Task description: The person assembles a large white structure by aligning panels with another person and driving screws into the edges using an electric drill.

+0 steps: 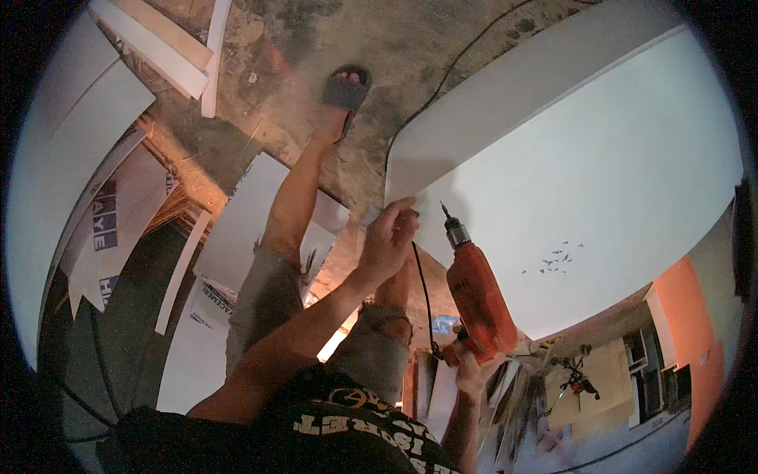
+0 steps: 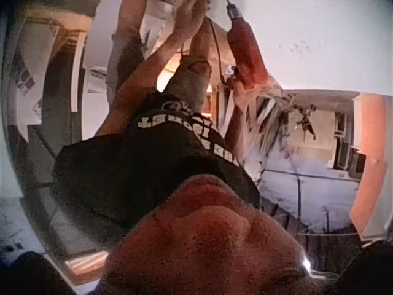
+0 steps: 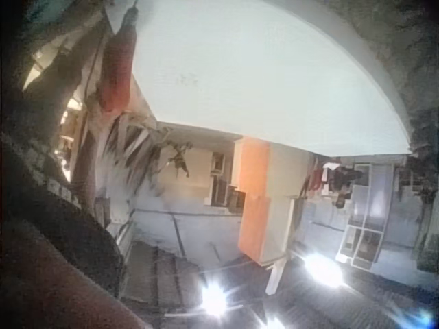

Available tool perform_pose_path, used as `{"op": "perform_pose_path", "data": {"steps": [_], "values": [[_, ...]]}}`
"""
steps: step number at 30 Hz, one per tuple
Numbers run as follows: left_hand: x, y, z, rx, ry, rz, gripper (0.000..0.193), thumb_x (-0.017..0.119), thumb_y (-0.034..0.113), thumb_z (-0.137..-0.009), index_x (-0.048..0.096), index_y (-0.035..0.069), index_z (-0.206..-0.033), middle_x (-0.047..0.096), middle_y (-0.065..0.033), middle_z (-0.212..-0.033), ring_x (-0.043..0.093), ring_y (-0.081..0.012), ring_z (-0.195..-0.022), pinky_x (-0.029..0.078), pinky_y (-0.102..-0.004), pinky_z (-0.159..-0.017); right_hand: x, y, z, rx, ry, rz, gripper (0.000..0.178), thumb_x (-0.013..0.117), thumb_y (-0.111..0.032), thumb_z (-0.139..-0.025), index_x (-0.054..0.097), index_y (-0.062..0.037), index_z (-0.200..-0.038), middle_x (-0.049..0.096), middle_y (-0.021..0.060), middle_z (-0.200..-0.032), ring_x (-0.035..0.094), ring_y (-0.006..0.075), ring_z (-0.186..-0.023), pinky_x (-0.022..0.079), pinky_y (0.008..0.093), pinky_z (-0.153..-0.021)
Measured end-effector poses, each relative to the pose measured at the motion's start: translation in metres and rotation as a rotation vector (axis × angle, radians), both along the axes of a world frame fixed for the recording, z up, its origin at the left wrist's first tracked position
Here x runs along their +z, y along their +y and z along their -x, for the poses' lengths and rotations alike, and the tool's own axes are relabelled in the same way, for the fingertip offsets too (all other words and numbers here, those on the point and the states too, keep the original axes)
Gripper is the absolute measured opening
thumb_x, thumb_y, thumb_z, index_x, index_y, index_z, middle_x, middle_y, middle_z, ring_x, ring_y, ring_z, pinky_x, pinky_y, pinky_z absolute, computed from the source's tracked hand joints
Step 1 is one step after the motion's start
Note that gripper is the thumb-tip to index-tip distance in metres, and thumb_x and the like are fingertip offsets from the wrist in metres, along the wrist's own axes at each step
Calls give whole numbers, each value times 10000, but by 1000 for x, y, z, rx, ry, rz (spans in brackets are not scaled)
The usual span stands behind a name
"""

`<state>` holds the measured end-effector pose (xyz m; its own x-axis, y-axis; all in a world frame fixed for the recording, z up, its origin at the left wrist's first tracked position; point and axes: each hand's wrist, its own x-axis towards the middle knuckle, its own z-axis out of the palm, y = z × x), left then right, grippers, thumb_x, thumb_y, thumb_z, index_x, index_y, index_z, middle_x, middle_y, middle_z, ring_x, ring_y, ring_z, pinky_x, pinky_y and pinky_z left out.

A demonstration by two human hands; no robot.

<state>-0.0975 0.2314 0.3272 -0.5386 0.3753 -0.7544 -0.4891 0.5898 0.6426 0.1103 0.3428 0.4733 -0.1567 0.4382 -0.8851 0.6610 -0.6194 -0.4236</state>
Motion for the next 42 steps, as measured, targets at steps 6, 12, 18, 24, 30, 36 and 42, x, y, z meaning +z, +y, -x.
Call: {"op": "perform_pose_path", "data": {"steps": [6, 12, 18, 24, 30, 36, 42], "values": [[-16, 66, -8, 655, -649, -53, 348, 492, 290, -970, 534, 0, -1158, 648, -91, -962, 659, -172, -866, 527, -285, -675, 1, 3, -14, 266, 6, -175, 319, 574, 55, -743, 508, 86, -1053, 589, 131, -794, 518, 132, -487, 392, 283, -402], [-26, 72, -12, 768, -748, -133, 341, 444, 293, -984, 528, 3, -1144, 649, -111, -976, 657, -206, -906, 529, -310, -734, 5, 1, -5, 291, -47, -206, 336, 606, 22, -755, 523, 46, -1080, 610, 121, -886, 565, 119, -602, 443, 264, -488], [-36, 75, -14, 913, -903, -390, 303, 386, 198, -994, 464, -28, -1179, 609, -158, -1067, 602, -263, -1049, 507, -351, -863, 9, 13, 58, 355, -54, -341, 440, 630, -15, -765, 514, 20, -1188, 608, 81, -1011, 579, 120, -852, 457, 268, -742], [-41, 79, -8, 924, -1001, -504, 308, 378, 180, -991, 445, -29, -1207, 594, -165, -1101, 588, -270, -1069, 497, -382, -925, 1, 19, 64, 428, -19, -450, 668, 698, -220, -741, 453, 62, -1295, 601, 191, -1179, 617, 211, -1004, 474, 329, -866], [-45, 80, -7, 929, -1017, -517, 311, 379, 196, -996, 446, -26, -1204, 594, -168, -1099, 604, -265, -1040, 517, -367, -898, 5, 26, 79, 411, -17, -420, 742, 699, -336, -761, 430, 101, -1297, 633, 203, -1099, 633, 216, -962, 486, 339, -850], [-50, 81, -7, 960, -1000, -521, 302, 380, 199, -999, 459, -24, -1187, 601, -171, -1065, 609, -261, -1023, 542, -347, -839, 3, 33, 85, 481, 19, -466, 779, 694, -389, -770, 421, 118, -1296, 648, 191, -1073, 638, 214, -952, 490, 341, -856], [-48, 84, -2, 933, -992, -479, 284, 393, 201, -996, 480, -26, -1142, 601, -166, -1017, 621, -265, -965, 550, -358, -794, 5, 37, 100, 504, 4, -494, 677, 712, -254, -778, 439, 93, -1292, 628, 193, -1132, 629, 212, -1001, 486, 336, -881]]}}
